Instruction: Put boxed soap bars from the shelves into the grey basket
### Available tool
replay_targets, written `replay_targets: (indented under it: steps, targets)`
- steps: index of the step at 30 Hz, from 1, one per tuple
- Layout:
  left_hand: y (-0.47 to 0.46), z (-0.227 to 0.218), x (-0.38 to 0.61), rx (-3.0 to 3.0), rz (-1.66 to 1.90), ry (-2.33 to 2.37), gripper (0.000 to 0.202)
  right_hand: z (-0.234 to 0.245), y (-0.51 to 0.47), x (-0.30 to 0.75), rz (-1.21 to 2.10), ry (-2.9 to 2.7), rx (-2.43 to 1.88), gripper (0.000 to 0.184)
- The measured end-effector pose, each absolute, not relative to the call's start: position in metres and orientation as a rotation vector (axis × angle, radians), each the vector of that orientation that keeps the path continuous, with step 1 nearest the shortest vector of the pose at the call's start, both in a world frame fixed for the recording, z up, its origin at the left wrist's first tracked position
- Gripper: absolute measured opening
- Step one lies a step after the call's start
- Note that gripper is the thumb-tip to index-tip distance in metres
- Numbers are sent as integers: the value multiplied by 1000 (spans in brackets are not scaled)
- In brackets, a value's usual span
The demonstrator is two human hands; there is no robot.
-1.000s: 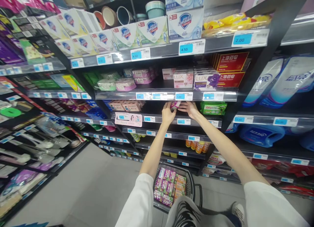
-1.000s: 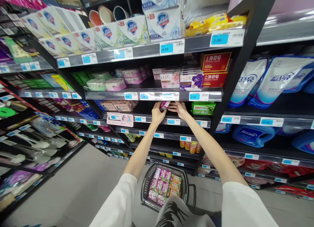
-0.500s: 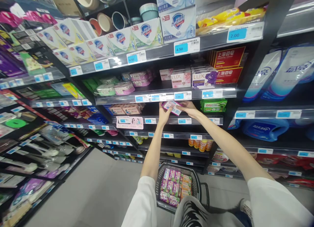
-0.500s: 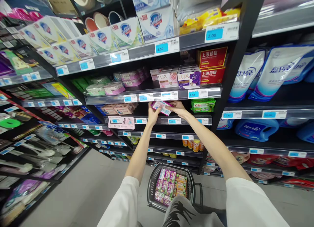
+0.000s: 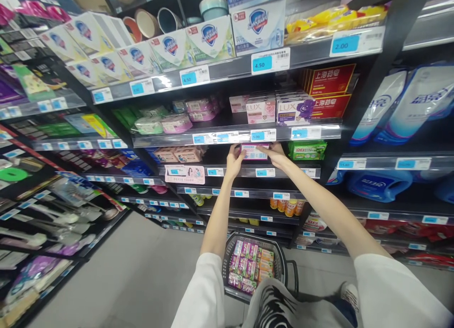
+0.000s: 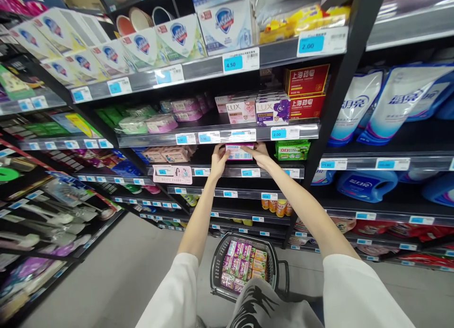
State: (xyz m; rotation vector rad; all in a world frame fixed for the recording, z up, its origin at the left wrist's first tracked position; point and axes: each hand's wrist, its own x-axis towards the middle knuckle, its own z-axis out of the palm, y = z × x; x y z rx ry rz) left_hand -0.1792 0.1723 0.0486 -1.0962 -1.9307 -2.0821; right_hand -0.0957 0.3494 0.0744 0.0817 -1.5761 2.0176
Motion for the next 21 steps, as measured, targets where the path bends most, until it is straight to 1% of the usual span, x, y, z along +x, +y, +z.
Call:
replay_targets:
  steps: [6,15,18,21]
  targets:
    - [171,46,-182,-1087,-2058,-1972,63,77,349,-94,2037,-1580,72,86]
    - [170,50,-180,-1049,-1931,-2027,52,76,349,-95,2050,-1574,103,84]
    - [175,49,-177,-1013,-1750,-2031,47,71,352,-101,1983,-1559,67,79]
    - [186,47,-168,-947,-1434,-2029,44,66,355,-109,1826,-1564,-103,68]
